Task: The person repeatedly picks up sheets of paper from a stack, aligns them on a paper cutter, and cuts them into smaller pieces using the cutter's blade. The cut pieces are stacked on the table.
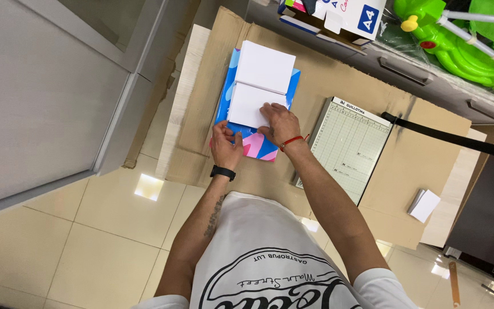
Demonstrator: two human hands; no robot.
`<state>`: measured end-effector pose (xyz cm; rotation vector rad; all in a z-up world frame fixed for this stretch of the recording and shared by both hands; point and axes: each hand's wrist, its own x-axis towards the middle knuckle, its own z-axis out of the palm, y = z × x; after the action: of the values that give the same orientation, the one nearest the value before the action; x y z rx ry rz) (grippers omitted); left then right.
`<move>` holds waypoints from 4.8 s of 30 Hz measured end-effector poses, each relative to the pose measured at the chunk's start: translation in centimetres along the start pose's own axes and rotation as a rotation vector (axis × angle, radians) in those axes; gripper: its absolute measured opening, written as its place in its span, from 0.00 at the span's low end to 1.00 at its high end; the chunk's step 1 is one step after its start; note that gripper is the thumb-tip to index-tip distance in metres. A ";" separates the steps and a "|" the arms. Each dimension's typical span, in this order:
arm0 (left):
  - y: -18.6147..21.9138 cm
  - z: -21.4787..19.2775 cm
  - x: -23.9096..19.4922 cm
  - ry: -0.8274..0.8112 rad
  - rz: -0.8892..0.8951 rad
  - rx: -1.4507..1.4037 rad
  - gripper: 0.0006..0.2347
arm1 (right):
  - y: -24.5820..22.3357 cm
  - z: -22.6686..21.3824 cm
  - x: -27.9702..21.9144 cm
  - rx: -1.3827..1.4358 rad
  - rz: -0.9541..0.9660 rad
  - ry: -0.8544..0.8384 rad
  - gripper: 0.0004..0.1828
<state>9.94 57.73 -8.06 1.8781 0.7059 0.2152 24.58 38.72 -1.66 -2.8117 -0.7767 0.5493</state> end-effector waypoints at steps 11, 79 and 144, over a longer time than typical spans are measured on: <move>0.5 0.1 0.1 -0.018 -0.029 -0.043 0.26 | -0.4 -0.7 -0.4 0.010 0.002 0.009 0.40; -1.5 1.3 4.8 0.010 0.022 -0.406 0.15 | -3.3 -2.4 1.9 0.081 0.215 -0.014 0.53; 3.6 -0.3 8.8 -0.305 0.144 0.027 0.09 | 4.1 1.9 -7.8 0.847 0.480 0.428 0.37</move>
<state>18.24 61.98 -6.24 1.9349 0.3685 0.0089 19.50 31.24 -2.10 -2.1495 0.2041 0.2237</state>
